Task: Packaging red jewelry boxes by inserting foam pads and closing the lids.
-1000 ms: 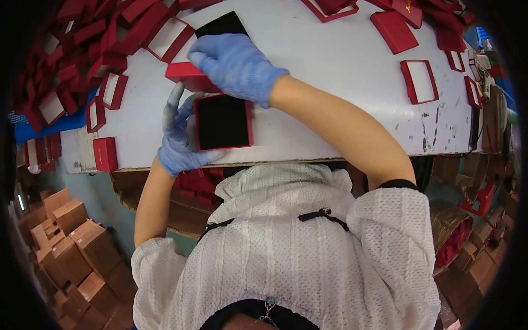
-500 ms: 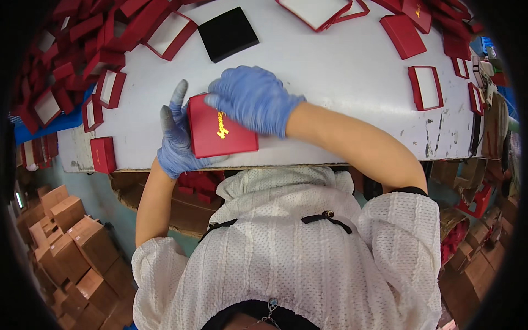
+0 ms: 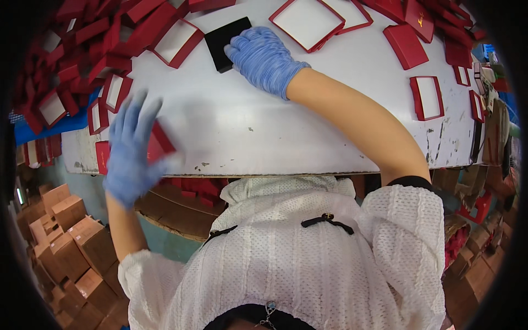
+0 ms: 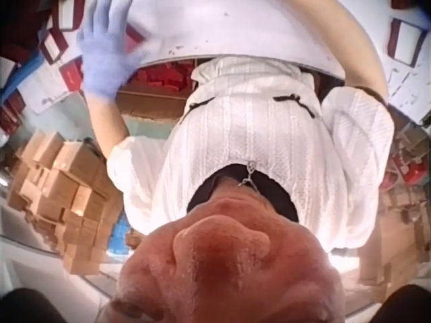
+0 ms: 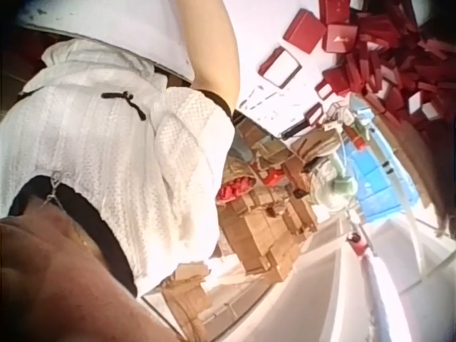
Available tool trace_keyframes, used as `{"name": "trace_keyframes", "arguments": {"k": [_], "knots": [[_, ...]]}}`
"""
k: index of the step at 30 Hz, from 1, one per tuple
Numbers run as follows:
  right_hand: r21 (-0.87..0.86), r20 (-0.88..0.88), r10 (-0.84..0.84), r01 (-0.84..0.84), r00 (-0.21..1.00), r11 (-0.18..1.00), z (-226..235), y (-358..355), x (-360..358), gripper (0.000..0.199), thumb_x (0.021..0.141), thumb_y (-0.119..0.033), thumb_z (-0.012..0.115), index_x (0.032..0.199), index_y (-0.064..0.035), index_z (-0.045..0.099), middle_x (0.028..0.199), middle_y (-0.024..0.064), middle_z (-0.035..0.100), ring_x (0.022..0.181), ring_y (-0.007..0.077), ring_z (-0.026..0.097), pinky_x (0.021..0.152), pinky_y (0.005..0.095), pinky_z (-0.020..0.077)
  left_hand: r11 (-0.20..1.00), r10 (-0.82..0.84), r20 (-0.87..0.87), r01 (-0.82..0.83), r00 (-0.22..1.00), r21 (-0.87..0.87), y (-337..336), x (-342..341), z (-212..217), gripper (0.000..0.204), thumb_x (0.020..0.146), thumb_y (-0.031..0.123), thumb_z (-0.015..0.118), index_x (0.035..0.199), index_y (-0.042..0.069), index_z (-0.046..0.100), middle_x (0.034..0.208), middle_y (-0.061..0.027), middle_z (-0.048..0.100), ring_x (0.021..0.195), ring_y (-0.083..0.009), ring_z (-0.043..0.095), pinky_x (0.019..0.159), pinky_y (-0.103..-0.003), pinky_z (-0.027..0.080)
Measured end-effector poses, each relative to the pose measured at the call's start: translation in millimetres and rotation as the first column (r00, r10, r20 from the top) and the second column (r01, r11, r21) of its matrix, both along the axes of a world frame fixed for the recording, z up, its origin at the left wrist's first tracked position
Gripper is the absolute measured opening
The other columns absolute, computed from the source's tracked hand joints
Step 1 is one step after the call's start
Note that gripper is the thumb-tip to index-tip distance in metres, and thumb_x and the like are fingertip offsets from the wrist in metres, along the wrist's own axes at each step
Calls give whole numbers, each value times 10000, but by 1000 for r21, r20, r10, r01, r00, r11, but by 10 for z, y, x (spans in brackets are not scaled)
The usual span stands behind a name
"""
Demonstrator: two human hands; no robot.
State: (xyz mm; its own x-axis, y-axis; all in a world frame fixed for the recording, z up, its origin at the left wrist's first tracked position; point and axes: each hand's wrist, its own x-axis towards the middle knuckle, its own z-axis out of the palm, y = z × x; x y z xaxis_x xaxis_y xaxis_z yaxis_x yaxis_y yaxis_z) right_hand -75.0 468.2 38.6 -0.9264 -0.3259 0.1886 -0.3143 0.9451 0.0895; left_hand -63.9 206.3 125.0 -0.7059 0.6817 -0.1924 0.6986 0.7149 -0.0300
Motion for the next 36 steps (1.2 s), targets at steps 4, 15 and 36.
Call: {"name": "trace_keyframes", "arguments": {"k": [4, 15, 36], "knots": [[-156, 206, 81, -49, 975, 987, 332, -95, 49, 300, 831, -242, 544, 1087, -90, 585, 1048, 85, 581, 988, 244, 544, 895, 373, 382, 925, 225, -128, -170, 966, 339, 212, -788, -704, 722, 688, 416, 686, 1272, 89, 417, 1374, -220, 249, 1266, -369, 263, 1018, -440, 272], [-213, 38, 438, -421, 898, 882, 164, -294, 398, 278, 711, -192, 566, 980, -130, 601, 862, 40, 545, 784, 225, 550, 694, 371, 443, 520, -152, 34, 50, 988, 853, 512, -254, -1053, 828, 480, 457, 820, 1124, 73, 469, 1171, -199, 378, 1056, -347, 426, 901, -412, 403], [-756, 311, 142, 154, 940, 636, 45, -186, 178, 389, 857, -317, 534, 1118, -31, 569, 934, 128, 614, 872, 243, 590, 845, 307, 454, 463, -334, 162, 12, 928, 886, 360, -198, -1177, 1011, 596, 415, 747, 1390, 79, 217, 1357, -253, 255, 1203, -401, 338, 1012, -425, 290]]}}
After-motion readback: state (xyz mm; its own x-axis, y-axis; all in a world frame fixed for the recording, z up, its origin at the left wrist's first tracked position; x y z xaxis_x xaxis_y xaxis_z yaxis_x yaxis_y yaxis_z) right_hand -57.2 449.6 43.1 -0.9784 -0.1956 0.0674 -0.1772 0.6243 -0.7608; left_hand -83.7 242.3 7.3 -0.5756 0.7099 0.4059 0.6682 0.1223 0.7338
